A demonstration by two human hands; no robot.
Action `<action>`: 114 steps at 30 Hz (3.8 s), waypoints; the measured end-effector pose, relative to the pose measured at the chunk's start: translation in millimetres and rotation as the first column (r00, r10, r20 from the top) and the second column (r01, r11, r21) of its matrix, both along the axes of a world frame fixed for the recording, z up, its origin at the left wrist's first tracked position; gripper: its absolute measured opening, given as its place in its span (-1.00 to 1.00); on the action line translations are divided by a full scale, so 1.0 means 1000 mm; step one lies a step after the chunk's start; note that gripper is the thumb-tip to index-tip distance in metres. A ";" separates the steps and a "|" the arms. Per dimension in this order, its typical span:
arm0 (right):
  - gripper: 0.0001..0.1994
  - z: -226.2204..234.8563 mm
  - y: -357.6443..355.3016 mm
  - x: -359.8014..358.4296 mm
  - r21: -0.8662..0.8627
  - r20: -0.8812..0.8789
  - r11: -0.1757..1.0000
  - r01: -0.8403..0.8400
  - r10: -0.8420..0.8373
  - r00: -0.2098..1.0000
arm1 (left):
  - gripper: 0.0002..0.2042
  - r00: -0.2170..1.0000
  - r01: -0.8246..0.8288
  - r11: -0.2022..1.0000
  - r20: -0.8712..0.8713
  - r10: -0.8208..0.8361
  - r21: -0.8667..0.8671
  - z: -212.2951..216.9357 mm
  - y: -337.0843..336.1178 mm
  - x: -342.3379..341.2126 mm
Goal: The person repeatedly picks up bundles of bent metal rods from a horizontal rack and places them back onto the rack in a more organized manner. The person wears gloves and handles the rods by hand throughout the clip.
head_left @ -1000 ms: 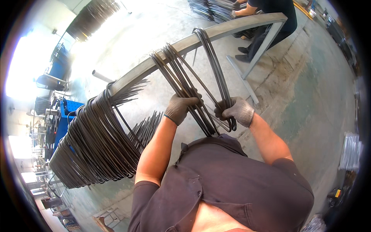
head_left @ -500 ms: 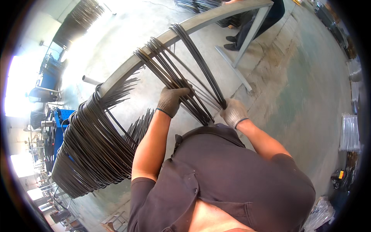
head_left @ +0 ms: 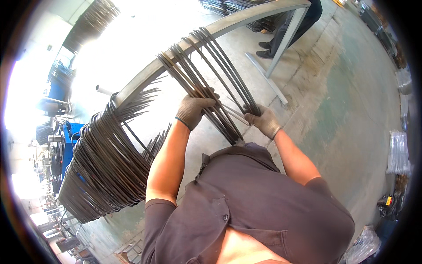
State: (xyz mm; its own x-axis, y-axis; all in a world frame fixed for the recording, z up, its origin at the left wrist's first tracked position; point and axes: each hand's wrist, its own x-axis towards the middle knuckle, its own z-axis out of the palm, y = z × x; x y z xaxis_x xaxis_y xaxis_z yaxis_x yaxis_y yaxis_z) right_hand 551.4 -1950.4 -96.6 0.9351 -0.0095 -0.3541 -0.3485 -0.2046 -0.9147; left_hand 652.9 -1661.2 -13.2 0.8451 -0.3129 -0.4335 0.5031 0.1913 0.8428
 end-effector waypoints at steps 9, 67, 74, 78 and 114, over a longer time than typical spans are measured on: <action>-0.65 0.037 0.042 0.025 0.263 -0.190 0.963 -0.054 0.107 0.976 | -0.53 0.995 0.095 0.995 -0.012 -0.095 0.040 0.005 0.004 0.012; -0.55 0.061 0.057 -0.017 -0.047 0.704 0.997 0.065 -0.013 0.710 | -0.64 0.881 -0.473 0.720 0.266 0.392 0.507 -0.043 0.095 -0.123; -0.28 0.092 0.269 0.004 0.070 0.225 0.903 -0.423 0.399 0.889 | -0.78 0.597 -0.799 0.501 0.539 0.594 0.332 0.005 0.181 -0.185; -0.28 0.047 0.382 0.035 0.290 0.194 0.786 -0.546 0.511 0.837 | -0.79 0.571 -0.809 0.497 0.625 0.533 0.314 0.009 0.224 -0.222; -0.74 0.039 0.413 0.031 0.560 0.054 0.773 -0.297 0.324 0.944 | -0.62 0.734 -0.677 0.381 0.610 0.297 0.629 -0.020 0.264 -0.220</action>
State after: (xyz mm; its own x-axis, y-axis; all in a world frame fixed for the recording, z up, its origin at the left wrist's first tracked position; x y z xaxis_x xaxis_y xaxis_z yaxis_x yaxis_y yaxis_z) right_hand 582.8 -1537.1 -57.9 0.8366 0.4889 -0.2472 -0.3960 0.2278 -0.8895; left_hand 432.5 -1396.9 -32.8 0.8524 0.5111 0.1105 0.2012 -0.5155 0.8329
